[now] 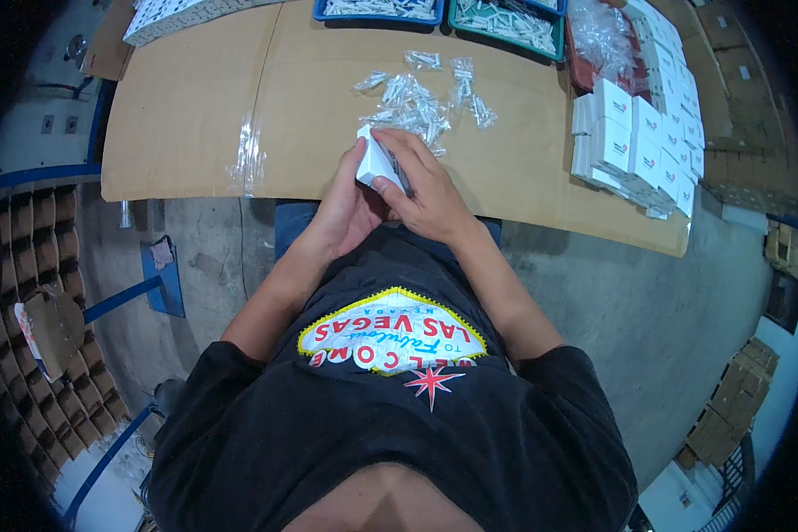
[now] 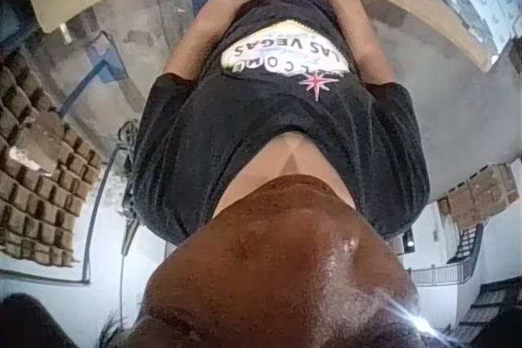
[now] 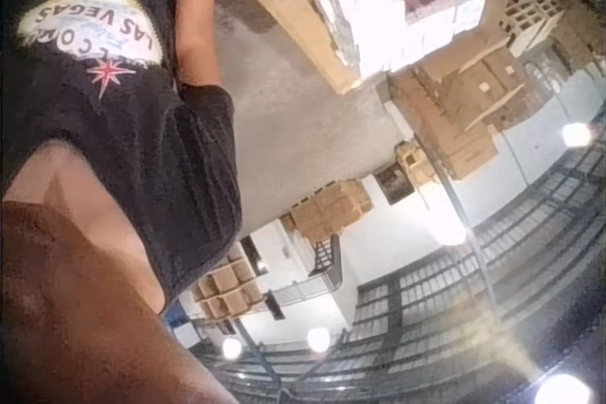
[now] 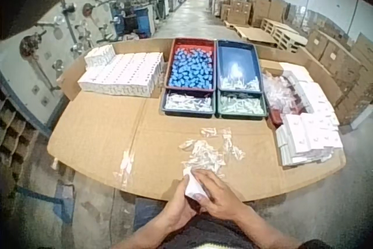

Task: The person assembles small electronic components by hand at a workbench. They place a blue component and several white connectors into a small white box, then seal the box. The person also handles small plastic bags containing connectors, placing them on the table and into trays.

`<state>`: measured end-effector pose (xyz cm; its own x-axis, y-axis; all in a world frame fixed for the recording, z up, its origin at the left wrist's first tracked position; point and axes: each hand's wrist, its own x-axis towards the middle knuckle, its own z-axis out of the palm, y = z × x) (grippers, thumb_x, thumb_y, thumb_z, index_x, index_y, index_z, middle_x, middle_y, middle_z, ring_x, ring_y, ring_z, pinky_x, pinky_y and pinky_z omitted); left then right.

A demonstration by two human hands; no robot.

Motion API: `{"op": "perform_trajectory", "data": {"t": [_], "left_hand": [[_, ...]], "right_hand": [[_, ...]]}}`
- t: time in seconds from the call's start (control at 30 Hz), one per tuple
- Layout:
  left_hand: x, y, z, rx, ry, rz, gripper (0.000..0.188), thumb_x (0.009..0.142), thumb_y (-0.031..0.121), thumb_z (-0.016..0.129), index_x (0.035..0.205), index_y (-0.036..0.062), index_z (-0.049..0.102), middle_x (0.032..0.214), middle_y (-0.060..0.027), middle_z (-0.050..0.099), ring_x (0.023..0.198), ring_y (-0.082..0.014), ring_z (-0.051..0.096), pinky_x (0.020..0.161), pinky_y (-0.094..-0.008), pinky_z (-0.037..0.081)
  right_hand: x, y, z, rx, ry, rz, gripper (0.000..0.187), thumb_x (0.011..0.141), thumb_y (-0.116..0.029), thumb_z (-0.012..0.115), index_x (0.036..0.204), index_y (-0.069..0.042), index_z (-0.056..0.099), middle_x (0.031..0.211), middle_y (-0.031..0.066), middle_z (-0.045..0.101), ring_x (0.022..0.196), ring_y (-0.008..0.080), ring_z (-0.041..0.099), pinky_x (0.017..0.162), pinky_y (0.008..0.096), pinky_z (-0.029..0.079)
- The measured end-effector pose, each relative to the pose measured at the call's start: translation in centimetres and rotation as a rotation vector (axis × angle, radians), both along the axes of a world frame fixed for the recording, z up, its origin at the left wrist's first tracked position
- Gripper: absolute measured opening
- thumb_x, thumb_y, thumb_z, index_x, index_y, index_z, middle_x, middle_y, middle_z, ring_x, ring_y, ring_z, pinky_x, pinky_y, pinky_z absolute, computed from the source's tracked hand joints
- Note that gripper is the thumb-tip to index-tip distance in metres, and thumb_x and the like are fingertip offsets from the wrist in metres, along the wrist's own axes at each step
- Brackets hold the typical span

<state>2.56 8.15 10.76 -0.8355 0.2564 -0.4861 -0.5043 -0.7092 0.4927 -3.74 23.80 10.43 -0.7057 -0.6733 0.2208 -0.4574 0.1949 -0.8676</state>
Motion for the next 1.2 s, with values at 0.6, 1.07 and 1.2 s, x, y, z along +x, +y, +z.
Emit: {"op": "perform_trajectory", "data": {"t": [0.6, 1.07, 1.2], "left_hand": [[0.0, 2.4, 0.0, -0.145, 0.089, 0.279, 0.056, 0.106, 0.053, 0.045, 0.141, 0.0093, 0.047, 0.129, -0.0055, 0.055, 0.125, -0.0178, 0.052, 0.111, -0.0352, 0.036], [0.3, 2.5, -1.6, -0.214, 0.111, 0.313, 0.053, 0.107, 0.049, 0.045, 0.142, 0.0083, 0.046, 0.13, -0.0059, 0.054, 0.122, -0.0175, 0.051, 0.109, -0.035, 0.037], [0.4, 2.5, -1.3, -0.193, 0.082, 0.303, 0.054, 0.107, 0.05, 0.045, 0.142, 0.0083, 0.046, 0.13, -0.0057, 0.054, 0.122, -0.0167, 0.052, 0.109, -0.0352, 0.037]], "right_hand": [[0.2, -1.9, -1.9, -0.142, 0.242, -0.067, 0.06, 0.109, -0.038, 0.043, 0.146, 0.008, 0.045, 0.144, 0.03, 0.053, 0.132, 0.0443, 0.054, 0.111, 0.0432, 0.043], [0.4, -2.0, -2.3, -0.147, 0.254, -0.076, 0.063, 0.11, -0.042, 0.038, 0.144, 0.01, 0.048, 0.14, 0.0298, 0.056, 0.128, 0.0444, 0.058, 0.108, 0.0436, 0.046], [0.5, -1.9, -2.2, -0.152, 0.251, -0.074, 0.061, 0.11, -0.041, 0.037, 0.143, 0.009, 0.049, 0.14, 0.0296, 0.056, 0.127, 0.0442, 0.059, 0.107, 0.0434, 0.047]]}}
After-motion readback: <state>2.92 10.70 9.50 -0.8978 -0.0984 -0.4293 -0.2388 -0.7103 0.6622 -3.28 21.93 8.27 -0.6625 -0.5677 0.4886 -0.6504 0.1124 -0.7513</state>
